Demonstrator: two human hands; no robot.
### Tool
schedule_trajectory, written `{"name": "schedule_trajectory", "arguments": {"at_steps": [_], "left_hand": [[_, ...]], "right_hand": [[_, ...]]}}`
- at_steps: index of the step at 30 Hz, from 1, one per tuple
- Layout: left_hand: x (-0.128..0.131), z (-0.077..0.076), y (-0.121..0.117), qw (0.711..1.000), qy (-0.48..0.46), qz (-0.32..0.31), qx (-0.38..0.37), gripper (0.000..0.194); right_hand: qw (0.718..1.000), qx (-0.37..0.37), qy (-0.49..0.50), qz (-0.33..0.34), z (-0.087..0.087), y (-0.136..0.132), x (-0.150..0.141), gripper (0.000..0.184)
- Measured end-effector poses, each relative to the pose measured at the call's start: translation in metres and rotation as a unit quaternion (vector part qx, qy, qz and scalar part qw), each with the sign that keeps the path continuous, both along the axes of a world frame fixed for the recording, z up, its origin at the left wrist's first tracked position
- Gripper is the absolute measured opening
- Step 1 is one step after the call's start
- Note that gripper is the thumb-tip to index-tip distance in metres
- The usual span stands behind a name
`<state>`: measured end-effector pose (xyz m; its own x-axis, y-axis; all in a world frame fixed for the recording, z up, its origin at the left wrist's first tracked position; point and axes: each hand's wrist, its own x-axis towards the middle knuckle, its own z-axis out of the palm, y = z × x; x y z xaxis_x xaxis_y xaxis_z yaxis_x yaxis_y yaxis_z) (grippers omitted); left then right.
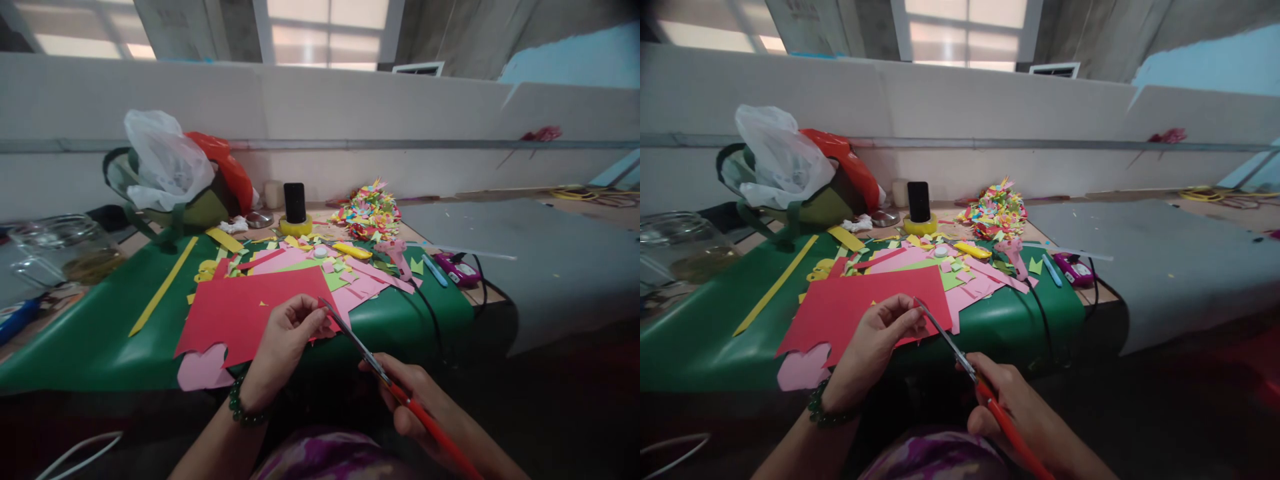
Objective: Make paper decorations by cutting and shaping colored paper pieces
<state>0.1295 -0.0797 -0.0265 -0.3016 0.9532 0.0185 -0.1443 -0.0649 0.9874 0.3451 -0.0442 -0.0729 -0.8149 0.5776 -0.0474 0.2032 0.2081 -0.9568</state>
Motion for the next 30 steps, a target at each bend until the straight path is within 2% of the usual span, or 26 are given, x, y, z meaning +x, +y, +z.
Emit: {"name": "schedule_trajectory", "arguments": {"at_steps": [8, 14, 19, 21, 24, 27, 30], "left_hand": [[0.0, -0.002, 0.0, 1.0, -0.006, -0.004, -0.011, 0.028], [0.004, -0.006, 0.001, 0.987, -0.152, 0.048, -0.005, 0.037], [0.015, -0.016, 0.002, 0.98, -0.175, 0.088, 0.011, 0.036], [0.02, -0.02, 0.002, 0.978, -0.179, 0.105, 0.019, 0.036], [0.026, -0.024, 0.002, 0.973, -0.19, 0.126, 0.024, 0.036], [0.03, -0.025, 0.001, 0.972, -0.198, 0.12, 0.021, 0.036], [0.031, -0.026, -0.001, 0.977, -0.193, 0.089, 0.011, 0.034]], "right_hand": [[1.0, 0.011, -0.002, -0.002, -0.005, 0.0, 0.001, 0.089], [1.0, -0.023, 0.011, 0.014, -0.008, -0.004, -0.001, 0.097], [0.998, 0.007, 0.052, 0.027, -0.004, -0.007, -0.004, 0.087], [0.997, 0.003, 0.057, 0.047, -0.004, -0.007, -0.005, 0.086], [0.998, -0.009, 0.055, 0.039, -0.006, -0.008, -0.006, 0.081], [0.998, -0.011, 0.062, 0.021, -0.009, -0.01, -0.008, 0.081], [0.997, -0.016, 0.071, 0.01, -0.013, -0.01, -0.01, 0.083]]}}
